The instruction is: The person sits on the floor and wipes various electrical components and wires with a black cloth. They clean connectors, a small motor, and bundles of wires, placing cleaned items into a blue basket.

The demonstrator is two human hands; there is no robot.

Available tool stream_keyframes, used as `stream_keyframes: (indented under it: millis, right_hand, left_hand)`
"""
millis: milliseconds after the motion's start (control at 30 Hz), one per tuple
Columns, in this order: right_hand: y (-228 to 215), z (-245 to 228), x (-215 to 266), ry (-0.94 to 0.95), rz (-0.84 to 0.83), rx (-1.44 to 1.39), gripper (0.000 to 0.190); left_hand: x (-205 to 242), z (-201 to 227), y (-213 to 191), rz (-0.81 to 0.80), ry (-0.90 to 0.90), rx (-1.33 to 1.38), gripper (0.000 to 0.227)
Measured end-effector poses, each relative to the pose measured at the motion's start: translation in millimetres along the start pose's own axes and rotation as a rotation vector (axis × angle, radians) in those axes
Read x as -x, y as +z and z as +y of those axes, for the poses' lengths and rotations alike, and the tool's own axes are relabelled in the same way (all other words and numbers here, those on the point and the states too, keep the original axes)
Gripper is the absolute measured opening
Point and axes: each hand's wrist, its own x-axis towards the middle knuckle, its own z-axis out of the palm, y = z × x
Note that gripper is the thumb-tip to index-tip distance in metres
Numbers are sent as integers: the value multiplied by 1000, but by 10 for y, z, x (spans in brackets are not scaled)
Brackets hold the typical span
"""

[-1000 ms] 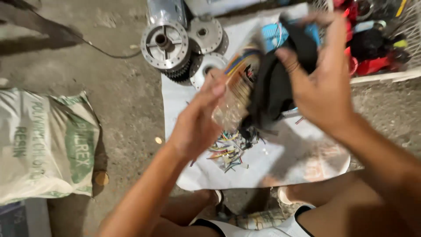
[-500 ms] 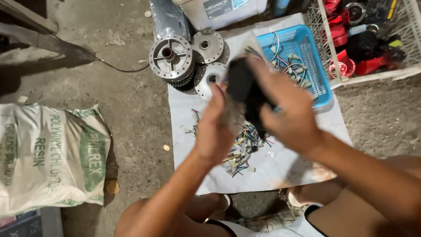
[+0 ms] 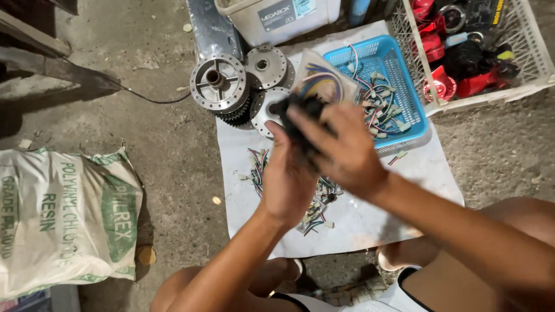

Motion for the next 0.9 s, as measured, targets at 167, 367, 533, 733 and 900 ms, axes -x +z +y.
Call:
stream_keyframes:
  millis: [167, 367, 533, 733, 900]
  right_hand:
    - [-111, 48, -196, 212, 121, -98, 57]
    - [-20, -522, 137, 302, 2, -340, 48]
    - [58, -89, 3, 120, -79, -215, 55]
    - [-7, -249, -93, 323, -43, -457, 69]
    - [108, -365, 115, 129, -307, -310, 68]
  left_hand:
    - [133, 2, 387, -133, 38, -230, 77]
    - [131, -103, 48, 381, -177, -171, 68]
    - [121, 24, 240, 229, -23, -61, 71]
    - [84, 87, 235, -12, 5, -128, 77]
    - [19, 232, 6, 186, 28, -30, 73]
